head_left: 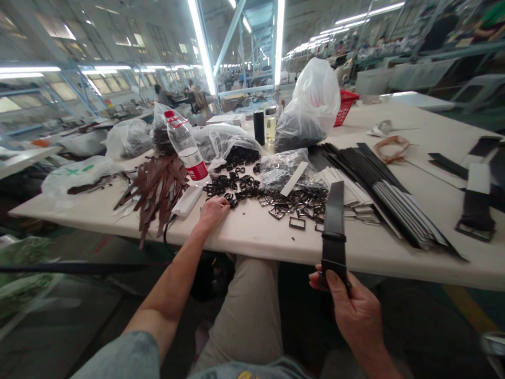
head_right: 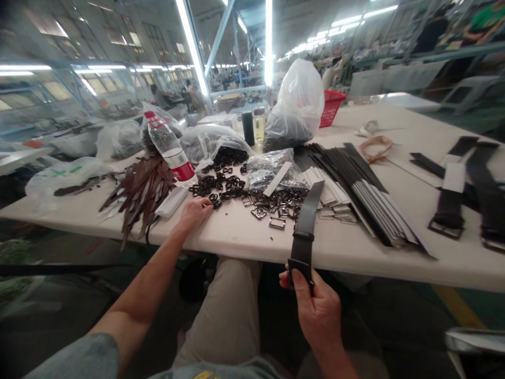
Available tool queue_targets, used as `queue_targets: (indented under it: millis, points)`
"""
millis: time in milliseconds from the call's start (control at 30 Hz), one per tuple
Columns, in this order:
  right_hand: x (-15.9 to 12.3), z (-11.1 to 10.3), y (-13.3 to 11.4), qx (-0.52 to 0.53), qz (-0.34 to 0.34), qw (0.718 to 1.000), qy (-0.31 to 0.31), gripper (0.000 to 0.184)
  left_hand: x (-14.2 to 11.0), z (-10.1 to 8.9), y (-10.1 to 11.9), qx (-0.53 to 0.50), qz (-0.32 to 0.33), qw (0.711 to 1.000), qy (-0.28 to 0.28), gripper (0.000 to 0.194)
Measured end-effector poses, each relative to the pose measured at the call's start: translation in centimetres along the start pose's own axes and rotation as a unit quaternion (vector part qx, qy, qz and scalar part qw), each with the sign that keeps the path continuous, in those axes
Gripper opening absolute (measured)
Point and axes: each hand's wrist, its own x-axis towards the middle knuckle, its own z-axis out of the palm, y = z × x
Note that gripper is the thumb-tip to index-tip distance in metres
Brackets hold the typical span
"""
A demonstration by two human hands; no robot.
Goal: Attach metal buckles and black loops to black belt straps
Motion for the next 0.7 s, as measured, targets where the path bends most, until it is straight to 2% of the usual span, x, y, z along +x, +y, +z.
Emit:
queue_targets:
  millis: [133,267,433,567,700]
  points:
    - [0.0,-0.2,0.0,-0.002,0.016,1.0,-0.006,0.038,-0.8,-2.4,-1.8,0.0,-0.024,1.0,0.012,0.024]
    - [0.1,-0.1,-0.5,-0.002,0.018,1.0,-0.007,0.038,-3.3,-4.2,-3.1,0.0,-0.008,0.999,-0.032,0.02]
    - [0.1,0.3,-0.9,-0.012,0.01,1.0,-0.009,0.036,-4.7,-3.8,-3.6,0.003,0.025,0.998,-0.065,0.026]
    - [-0.1,0.2,-1.0,-0.023,-0.002,1.0,-0.017,0.036,-3.9,-3.1,-3.6,0.004,0.029,0.997,-0.065,0.025]
    - [-0.3,0.0,-1.0,-0.026,-0.002,0.999,-0.019,0.036,-3.1,-3.5,-3.6,-0.014,0.043,0.995,-0.087,0.026]
